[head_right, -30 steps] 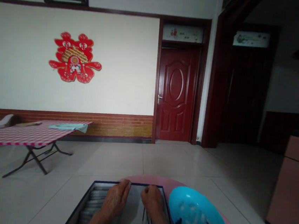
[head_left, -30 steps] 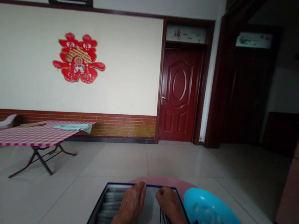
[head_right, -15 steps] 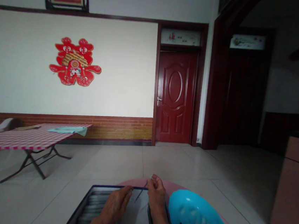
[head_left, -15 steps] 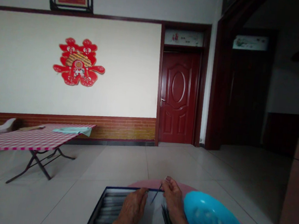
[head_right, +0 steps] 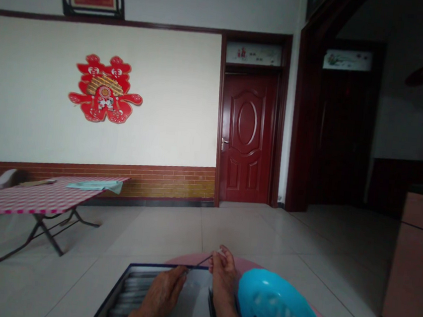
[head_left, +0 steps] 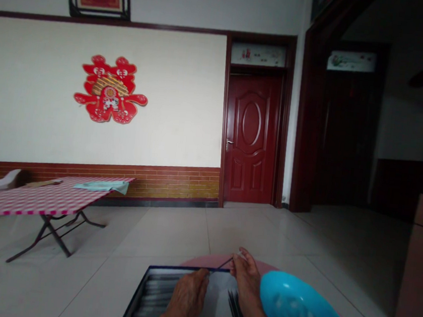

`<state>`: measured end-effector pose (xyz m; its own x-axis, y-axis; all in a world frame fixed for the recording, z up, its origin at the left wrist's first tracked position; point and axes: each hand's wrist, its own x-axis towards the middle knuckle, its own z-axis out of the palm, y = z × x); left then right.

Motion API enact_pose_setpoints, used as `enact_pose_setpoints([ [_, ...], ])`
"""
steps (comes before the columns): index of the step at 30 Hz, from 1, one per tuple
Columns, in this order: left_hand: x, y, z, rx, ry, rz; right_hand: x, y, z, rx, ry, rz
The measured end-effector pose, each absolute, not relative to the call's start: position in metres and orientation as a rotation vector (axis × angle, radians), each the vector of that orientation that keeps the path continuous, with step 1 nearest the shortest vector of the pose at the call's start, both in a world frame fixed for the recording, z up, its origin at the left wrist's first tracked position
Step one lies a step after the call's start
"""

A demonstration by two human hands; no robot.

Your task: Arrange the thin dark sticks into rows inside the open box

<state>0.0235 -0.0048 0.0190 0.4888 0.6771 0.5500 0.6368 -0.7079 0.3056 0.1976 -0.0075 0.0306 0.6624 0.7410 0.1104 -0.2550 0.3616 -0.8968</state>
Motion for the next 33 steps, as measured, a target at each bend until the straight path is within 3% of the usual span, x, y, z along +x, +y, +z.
enact_pose_setpoints([
  [11, 0.020, -0.001, 0.015, 2.653, 1.113, 1.157, 0.198, -0.012, 0.035, -1.003, -0.571, 0.742],
  [24, 0.024, -0.003, 0.016, 2.576, 1.187, 1.037, 0.172, -0.019, 0.036, -1.128, -0.921, 0.877],
  [33, 0.023, 0.005, 0.005, 2.641, 1.149, 1.213, 0.164, -0.021, 0.024, -1.161, -1.170, 0.822],
])
